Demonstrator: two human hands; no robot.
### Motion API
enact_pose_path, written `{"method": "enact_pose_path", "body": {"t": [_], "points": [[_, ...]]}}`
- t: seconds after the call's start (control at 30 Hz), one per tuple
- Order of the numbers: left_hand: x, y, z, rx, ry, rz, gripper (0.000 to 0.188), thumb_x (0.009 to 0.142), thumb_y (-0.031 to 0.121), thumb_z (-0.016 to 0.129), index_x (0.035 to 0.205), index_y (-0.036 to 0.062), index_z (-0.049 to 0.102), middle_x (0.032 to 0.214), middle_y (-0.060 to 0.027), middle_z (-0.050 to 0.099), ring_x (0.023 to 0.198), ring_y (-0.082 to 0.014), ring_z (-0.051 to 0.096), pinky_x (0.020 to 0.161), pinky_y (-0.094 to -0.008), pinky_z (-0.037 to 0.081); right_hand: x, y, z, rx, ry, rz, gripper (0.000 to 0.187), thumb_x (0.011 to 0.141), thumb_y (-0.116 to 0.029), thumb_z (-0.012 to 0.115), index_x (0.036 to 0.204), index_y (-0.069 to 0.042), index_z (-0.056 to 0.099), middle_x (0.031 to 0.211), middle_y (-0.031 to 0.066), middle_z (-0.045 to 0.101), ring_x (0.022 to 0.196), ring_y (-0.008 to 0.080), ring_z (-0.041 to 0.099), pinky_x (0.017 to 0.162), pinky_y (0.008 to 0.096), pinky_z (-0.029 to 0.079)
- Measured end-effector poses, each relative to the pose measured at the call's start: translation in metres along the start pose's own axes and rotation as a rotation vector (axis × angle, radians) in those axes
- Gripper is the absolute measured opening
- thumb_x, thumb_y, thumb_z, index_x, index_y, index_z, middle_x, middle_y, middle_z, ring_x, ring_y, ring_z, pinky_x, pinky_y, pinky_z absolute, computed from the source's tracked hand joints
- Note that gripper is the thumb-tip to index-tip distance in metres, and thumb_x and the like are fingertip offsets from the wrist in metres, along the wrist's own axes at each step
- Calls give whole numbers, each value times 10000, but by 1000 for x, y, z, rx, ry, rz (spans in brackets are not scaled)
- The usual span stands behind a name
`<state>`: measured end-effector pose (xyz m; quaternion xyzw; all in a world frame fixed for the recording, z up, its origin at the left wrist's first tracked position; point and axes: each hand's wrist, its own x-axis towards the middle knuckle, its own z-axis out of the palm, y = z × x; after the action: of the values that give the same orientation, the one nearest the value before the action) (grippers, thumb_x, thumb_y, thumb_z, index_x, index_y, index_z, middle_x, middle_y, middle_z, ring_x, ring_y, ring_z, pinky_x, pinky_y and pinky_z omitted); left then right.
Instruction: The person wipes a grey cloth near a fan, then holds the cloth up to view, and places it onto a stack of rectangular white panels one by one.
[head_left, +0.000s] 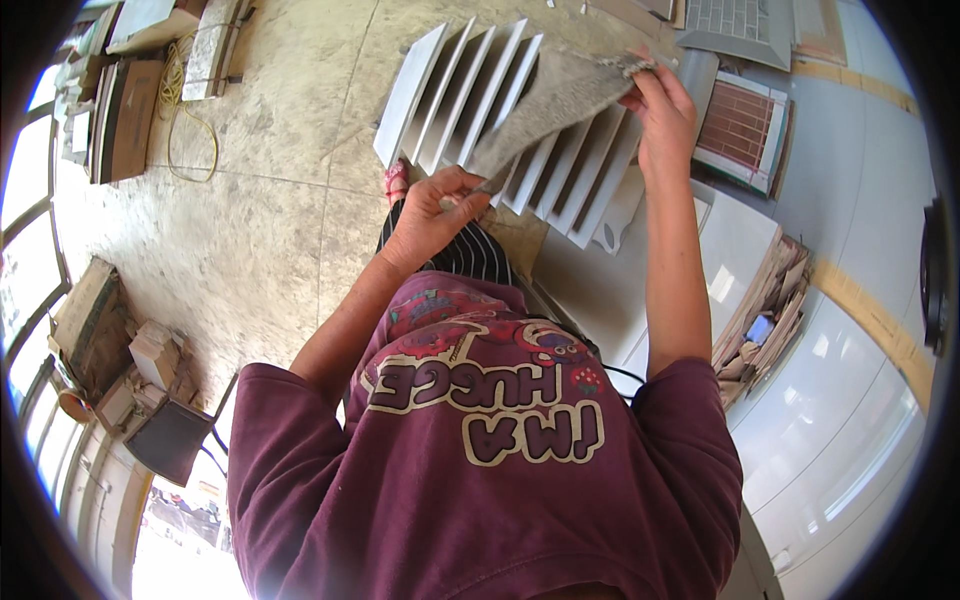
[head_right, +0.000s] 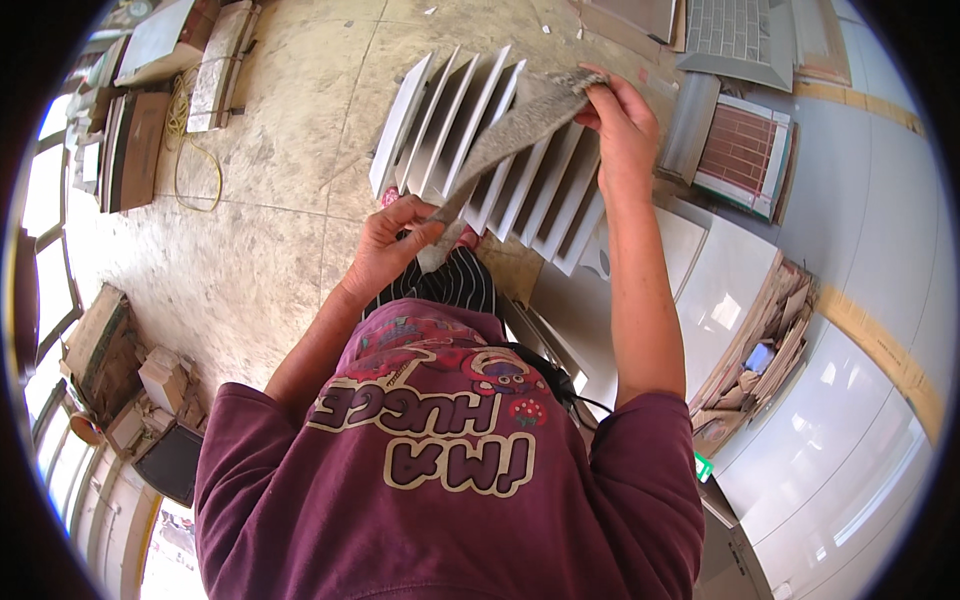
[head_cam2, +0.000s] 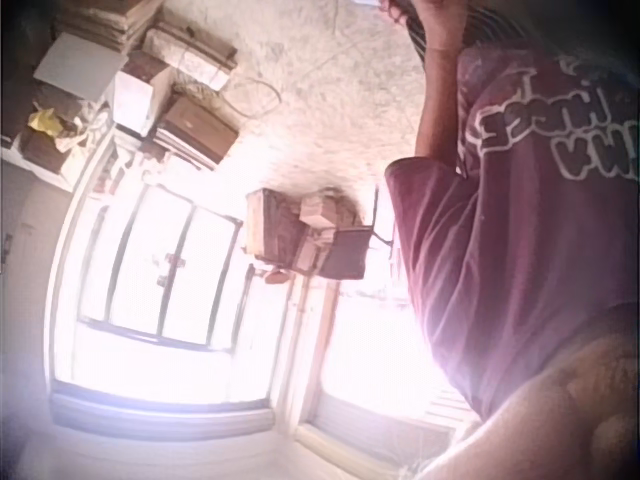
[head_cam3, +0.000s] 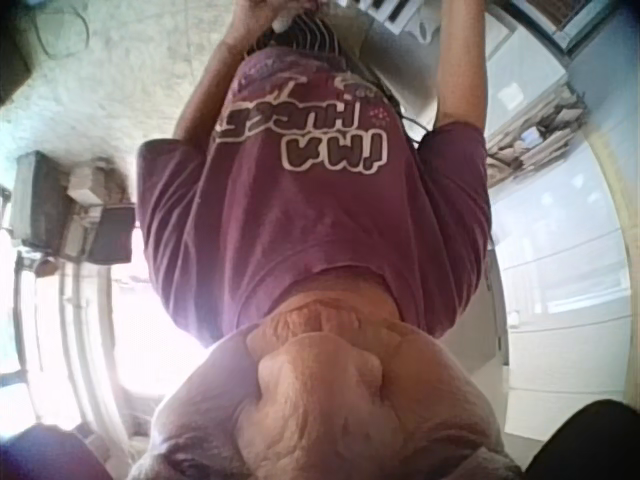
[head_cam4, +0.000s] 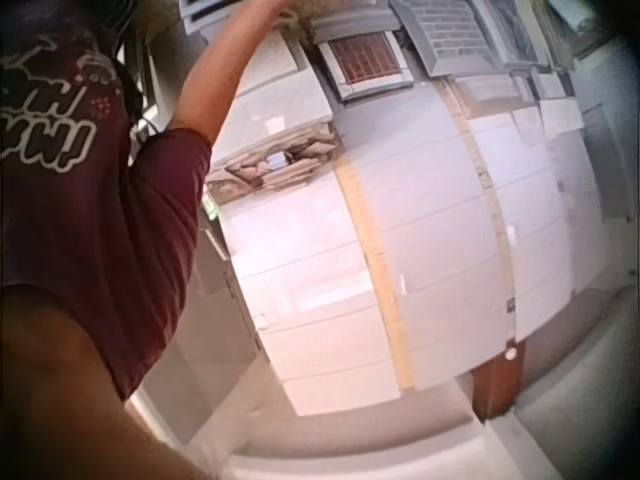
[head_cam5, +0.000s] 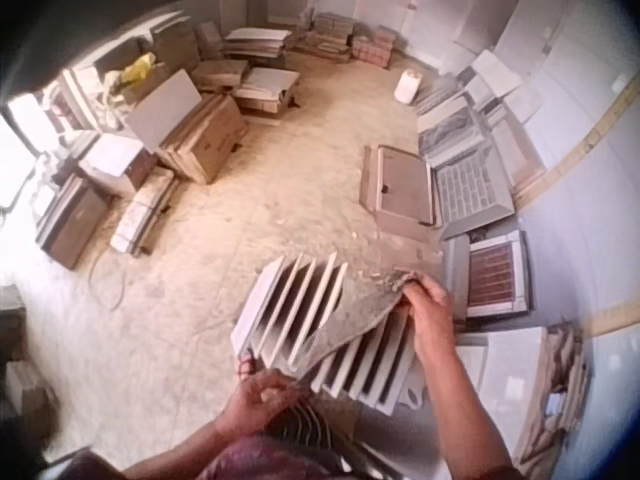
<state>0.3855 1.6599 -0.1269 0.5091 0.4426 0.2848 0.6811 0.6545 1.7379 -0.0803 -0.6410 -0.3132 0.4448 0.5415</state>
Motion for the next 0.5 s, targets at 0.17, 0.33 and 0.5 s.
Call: {"method": "enact_pose_path", "body": {"t": [0.17,0.33,0.5], "points": [[43,-32,-25,13,212,17,131,849,75,614,956,0,609,739,14,581,672,-48,525,637,-192,430,61,27,48,-50,-55,23,205,869,-115,559,1042,-55,652,850,4,631,712,86,572,610,225,483],[101,-93,-39,62,369,8,178,835,83,630,981,-19,622,737,4,591,649,-58,526,608,-202,439,113,81,74,-77,-22,60,199,842,-129,602,1012,-39,653,810,2,630,658,89,590,542,215,471],[152,-156,-42,263,450,-145,234,797,134,666,986,-5,654,776,-54,635,668,-85,564,602,-231,458,145,160,62,-211,161,281,202,817,-148,635,983,-34,658,767,10,634,578,98,605,477,226,460]]}}
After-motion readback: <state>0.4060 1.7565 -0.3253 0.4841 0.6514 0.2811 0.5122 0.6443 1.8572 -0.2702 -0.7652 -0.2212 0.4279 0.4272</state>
